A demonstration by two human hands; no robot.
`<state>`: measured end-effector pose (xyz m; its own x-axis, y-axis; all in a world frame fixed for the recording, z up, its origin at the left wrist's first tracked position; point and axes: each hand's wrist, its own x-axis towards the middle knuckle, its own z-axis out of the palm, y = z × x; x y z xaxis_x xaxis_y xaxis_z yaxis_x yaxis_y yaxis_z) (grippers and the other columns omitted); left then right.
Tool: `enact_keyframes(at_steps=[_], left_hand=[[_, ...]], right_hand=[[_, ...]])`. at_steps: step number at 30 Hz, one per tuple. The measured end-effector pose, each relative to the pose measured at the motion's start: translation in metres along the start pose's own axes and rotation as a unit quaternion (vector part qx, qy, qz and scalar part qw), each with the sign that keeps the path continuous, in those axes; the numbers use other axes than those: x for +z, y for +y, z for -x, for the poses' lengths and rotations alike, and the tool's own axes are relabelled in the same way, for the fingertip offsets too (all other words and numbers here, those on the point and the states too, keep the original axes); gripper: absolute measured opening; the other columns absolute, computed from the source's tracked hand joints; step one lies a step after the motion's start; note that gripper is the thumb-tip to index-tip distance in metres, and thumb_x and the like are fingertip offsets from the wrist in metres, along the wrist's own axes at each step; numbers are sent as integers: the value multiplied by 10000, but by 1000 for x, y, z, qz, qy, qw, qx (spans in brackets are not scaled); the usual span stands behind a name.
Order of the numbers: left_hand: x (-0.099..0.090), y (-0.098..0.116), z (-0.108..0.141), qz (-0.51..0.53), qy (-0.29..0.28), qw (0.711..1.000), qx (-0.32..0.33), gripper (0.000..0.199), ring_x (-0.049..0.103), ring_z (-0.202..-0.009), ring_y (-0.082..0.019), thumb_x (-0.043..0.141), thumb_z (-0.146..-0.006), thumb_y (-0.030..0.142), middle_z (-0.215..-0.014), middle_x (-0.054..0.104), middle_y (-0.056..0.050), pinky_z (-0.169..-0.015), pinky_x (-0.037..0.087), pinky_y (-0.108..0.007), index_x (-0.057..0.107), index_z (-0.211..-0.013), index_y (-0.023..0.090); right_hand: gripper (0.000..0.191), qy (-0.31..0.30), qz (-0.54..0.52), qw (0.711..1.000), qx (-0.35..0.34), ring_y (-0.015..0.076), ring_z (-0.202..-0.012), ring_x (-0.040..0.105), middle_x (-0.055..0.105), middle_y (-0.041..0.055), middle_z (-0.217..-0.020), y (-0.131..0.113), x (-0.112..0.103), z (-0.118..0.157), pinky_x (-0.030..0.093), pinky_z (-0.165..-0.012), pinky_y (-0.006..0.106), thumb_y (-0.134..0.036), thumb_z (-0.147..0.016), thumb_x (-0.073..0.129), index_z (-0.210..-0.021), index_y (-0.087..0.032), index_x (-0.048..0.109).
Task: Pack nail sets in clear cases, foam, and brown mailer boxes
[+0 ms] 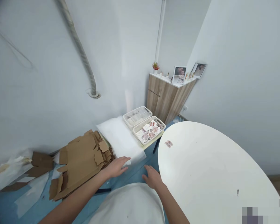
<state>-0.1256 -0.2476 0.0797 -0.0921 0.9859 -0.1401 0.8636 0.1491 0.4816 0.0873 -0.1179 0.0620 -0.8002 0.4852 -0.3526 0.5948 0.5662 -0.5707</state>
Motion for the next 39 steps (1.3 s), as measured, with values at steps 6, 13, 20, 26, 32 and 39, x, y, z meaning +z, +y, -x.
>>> enact_keyframes(at_steps=[6,13,20,26,32,39], left_hand=[[-3,-18,-4,33,-14,999,-19,429,506,-1074,-229,420,-789,378,-1191,538,-79,-903,380,-352,458,-1180,203],[-3,-29,-15,62,0,993,-102,442,495,-1082,-230,418,-784,382,-1187,528,-92,-897,385,-347,460,-1175,180],[-7,-48,-26,105,-4,979,-174,451,482,-1080,-218,448,-771,359,-1175,507,-116,-912,383,-343,455,-1159,129],[-20,-67,-55,119,20,972,-201,428,480,-1079,-218,447,-785,364,-1167,508,-109,-909,387,-346,456,-1153,144],[-47,-89,-113,143,47,968,-199,480,476,-1083,-236,439,-802,385,-1199,487,-113,-892,391,-368,392,-1226,167],[-76,-128,-187,80,63,970,-220,480,472,-1061,-259,455,-796,327,-1177,508,-112,-870,375,-394,375,-1245,178]], right_hand=[[510,-26,67,997,12,245,-958,562,569,96,-1085,-20,-2,-16,430,-731,318,-313,-739,518,-1232,-216,426],[611,-48,68,997,-8,233,-951,559,535,105,-1147,-26,-5,-49,423,-729,305,-310,-761,503,-1322,-211,280],[545,-96,65,991,-67,249,-1053,498,518,128,-1167,-37,-7,-111,403,-841,349,-296,-772,489,-1283,-165,353],[442,-39,6,987,-153,214,-1112,456,495,118,-1193,-51,-18,-166,384,-915,348,-238,-785,466,-1218,-157,429],[446,25,-97,983,-151,194,-922,556,521,99,-1130,-50,-53,-228,446,-830,373,-258,-787,458,-1227,-202,407],[456,17,-144,985,-96,222,-960,543,538,113,-1122,-36,-78,-325,412,-870,395,-278,-760,486,-1204,-182,447]])
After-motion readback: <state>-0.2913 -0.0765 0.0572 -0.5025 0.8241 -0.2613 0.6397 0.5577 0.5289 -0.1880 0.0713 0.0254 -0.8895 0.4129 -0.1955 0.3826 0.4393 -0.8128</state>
